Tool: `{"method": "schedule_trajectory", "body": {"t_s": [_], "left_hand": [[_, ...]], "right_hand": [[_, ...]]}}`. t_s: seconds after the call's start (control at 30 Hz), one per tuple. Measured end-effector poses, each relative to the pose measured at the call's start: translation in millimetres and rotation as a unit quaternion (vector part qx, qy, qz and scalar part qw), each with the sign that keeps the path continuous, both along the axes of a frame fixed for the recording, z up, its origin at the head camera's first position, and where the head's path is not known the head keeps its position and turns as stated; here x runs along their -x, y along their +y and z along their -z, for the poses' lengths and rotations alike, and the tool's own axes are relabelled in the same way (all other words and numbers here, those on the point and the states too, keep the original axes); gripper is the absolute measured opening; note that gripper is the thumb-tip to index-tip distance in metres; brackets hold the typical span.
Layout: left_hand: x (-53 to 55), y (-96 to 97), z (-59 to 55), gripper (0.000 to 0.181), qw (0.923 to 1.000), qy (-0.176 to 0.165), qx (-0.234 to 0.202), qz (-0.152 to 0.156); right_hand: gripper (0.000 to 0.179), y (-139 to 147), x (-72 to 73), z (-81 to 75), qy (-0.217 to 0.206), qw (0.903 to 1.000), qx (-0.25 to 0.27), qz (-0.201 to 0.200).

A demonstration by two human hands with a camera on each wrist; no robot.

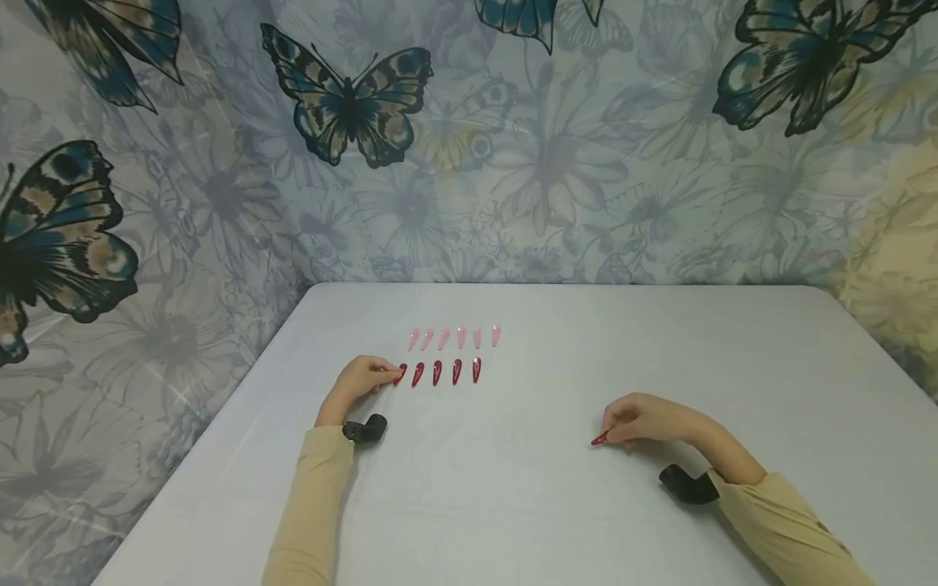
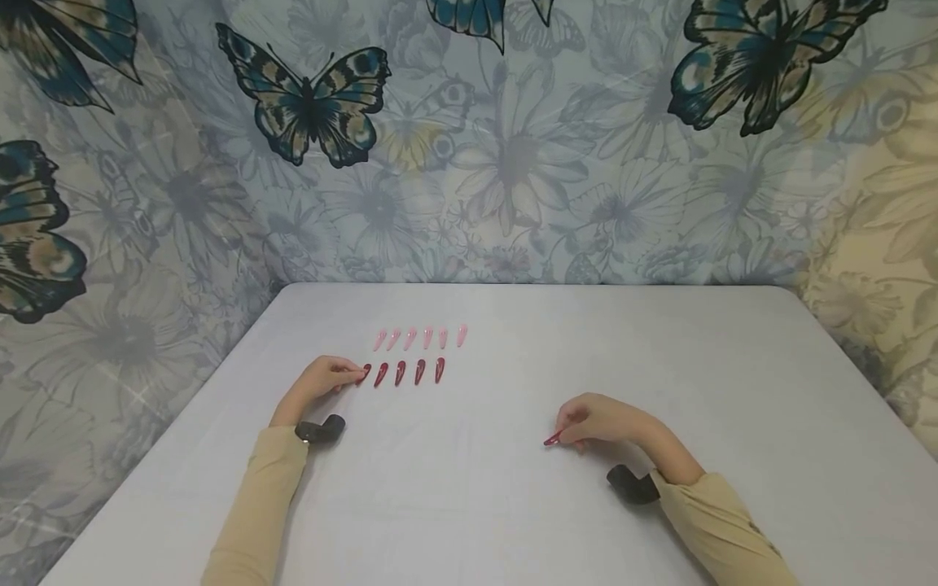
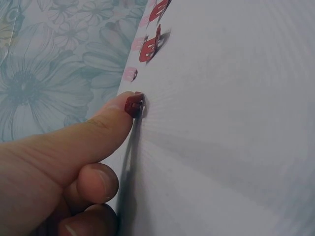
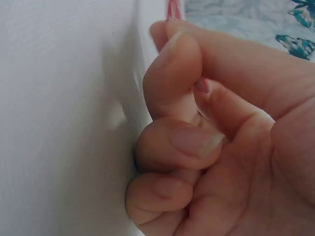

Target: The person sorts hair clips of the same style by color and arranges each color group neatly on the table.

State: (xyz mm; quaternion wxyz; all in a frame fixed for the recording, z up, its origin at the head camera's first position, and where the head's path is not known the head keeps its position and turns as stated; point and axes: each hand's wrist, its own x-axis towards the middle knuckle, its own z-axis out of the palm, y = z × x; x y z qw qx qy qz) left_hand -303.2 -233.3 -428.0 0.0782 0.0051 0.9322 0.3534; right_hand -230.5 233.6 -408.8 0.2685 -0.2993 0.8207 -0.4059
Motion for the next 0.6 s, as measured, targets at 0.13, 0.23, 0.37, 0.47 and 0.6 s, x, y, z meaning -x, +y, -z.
{"method": "schedule_trajectory", "body": {"t_s": [0.13,0.23,0.37,0.47,0.6], "left_hand": [[-0.4,0.5,-1.4,0.025,1.0000,-0.003,0.000,0.001],[-1.2,1.4,-2.8,0.025,1.0000,-0.006,0.002,-0.003],[-1.9,2.2,-4.8,0.025,0.9999,-0.009,0.006,-0.009],[-2.2,2.5,-4.8,0.025,0.9998,-0.012,0.009,-0.011],[-2.0,3.2,-3.8,0.025,0.9998,-0.012,0.011,-0.013]], "right_hand": [[0.018,-2.0,-0.9,-0.5,-0.006,0.9987,-0.024,0.044],[0.018,-1.0,0.2,-0.6,-0.024,0.9980,-0.007,0.059],[0.019,1.2,2.2,-0.2,-0.047,0.9973,0.028,0.050],[0.019,1.2,2.5,0.1,-0.054,0.9966,0.042,0.046],[0.020,-1.6,1.0,-0.9,-0.058,0.9957,0.043,0.057]]}}
